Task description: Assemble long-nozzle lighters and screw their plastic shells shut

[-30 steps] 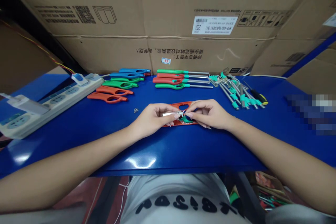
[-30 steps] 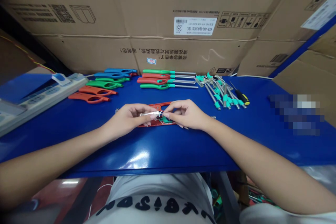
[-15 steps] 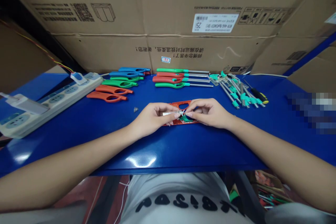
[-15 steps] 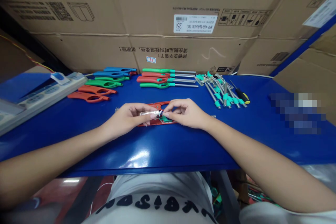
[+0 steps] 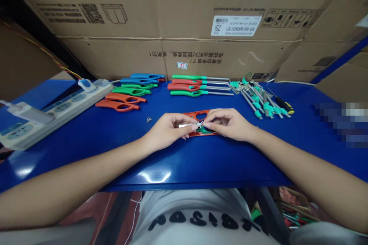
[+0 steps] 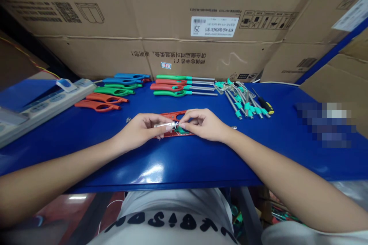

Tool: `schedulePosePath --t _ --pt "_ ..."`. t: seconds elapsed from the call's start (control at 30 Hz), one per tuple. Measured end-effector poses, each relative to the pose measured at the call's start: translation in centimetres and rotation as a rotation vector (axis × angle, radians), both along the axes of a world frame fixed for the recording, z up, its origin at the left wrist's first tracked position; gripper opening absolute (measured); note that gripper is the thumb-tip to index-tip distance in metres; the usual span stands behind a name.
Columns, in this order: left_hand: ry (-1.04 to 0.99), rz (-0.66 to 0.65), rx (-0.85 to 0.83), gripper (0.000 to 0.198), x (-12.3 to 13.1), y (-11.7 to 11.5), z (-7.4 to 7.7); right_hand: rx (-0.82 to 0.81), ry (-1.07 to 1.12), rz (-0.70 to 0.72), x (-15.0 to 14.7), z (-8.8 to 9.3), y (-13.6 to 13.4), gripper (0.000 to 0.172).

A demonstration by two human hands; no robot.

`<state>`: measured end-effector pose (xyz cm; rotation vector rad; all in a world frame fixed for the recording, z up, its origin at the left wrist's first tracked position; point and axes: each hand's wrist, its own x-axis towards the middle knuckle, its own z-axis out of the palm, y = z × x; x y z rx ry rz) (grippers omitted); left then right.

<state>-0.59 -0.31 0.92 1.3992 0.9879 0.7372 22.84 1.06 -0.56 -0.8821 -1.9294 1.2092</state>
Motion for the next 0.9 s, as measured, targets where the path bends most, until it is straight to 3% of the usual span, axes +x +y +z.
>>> schedulePosePath --t 0.9 --pt "0.047 0.026 0.005 0.017 0.44 -0.29 0.06 0.006 -0.064 0.007 -0.06 0.14 -0.21 0.023"
